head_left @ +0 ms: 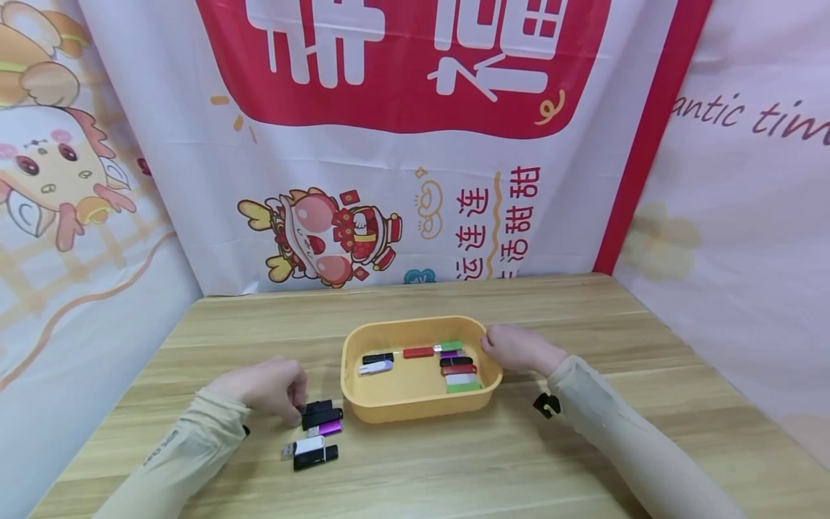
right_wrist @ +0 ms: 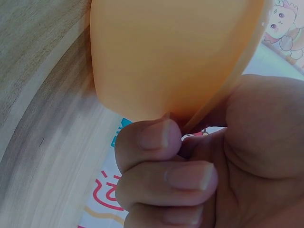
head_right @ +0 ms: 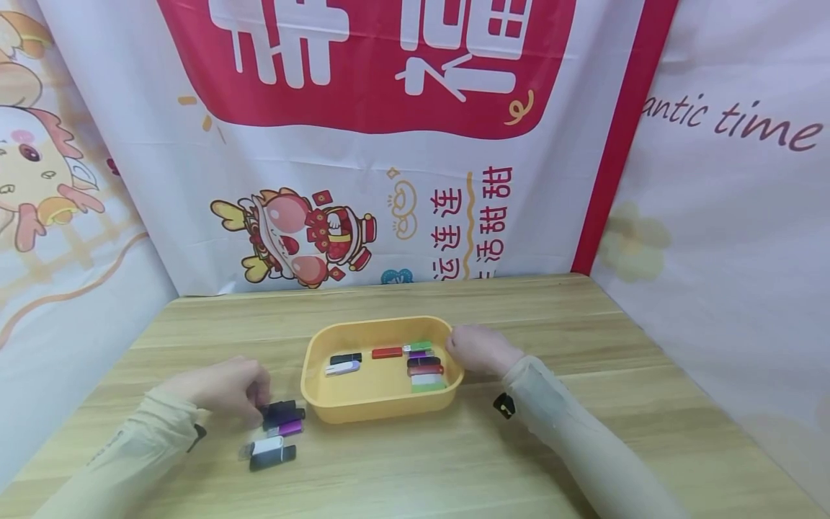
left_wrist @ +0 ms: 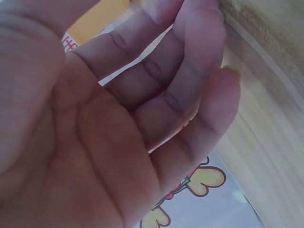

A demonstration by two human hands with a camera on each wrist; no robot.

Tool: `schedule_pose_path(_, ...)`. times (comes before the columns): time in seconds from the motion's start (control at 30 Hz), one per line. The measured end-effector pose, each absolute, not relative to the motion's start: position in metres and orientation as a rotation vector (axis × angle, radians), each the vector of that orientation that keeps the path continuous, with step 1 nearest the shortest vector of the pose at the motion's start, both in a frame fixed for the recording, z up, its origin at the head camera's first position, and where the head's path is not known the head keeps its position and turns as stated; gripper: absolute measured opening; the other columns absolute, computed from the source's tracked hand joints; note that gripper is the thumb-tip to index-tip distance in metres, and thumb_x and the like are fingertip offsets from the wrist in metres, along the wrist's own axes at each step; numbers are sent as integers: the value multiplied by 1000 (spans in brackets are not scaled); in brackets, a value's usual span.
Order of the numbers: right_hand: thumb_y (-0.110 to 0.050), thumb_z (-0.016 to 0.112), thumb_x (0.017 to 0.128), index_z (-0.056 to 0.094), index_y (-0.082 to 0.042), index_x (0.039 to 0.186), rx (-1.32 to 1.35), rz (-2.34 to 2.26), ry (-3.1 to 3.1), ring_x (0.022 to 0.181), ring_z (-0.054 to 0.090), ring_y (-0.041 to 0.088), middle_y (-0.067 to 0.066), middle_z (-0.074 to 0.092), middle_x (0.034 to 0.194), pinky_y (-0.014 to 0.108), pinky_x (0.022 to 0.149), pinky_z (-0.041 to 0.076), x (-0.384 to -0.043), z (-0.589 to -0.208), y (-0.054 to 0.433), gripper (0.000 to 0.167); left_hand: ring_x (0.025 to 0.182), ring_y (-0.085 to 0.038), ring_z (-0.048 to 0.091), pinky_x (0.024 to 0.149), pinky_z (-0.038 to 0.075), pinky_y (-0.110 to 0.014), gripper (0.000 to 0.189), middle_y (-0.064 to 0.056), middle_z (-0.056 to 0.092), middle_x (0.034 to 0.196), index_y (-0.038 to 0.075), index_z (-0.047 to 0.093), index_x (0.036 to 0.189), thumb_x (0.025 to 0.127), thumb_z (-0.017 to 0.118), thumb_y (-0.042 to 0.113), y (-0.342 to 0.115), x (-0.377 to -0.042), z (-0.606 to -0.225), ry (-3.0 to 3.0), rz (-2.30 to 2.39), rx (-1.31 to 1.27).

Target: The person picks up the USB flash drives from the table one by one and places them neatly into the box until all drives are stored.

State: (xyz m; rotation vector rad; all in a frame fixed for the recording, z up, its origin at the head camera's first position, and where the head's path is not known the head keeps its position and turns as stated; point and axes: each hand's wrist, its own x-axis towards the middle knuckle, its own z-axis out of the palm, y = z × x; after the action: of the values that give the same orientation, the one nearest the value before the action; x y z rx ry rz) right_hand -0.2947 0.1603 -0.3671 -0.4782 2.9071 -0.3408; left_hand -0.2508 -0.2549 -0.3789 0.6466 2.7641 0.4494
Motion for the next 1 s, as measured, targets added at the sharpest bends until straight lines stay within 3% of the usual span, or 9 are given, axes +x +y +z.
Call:
schedule_pose_path(0.23, -21, 39, 105, 60, -8, 89, -458, -361, 2897, 57, 51, 17, 5, 51, 67, 34, 55, 46, -297, -367, 159, 30, 64, -14, 53, 59, 46, -31, 27, 5, 57, 69, 16, 62, 71, 62, 88, 13, -259, -253, -381, 2751, 472, 711)
schedule_pose_path(1.0, -22, 39, 105, 58, -10, 81, -474, -341, 2915, 60, 53, 17, 5, 52, 68, 37, 65, 48, -296, -369, 162, 32, 63, -13, 55, 58, 48, -32, 23, 7, 59, 67, 17, 63, 70, 64, 84, 12, -258, -256, -382, 2723, 477, 762)
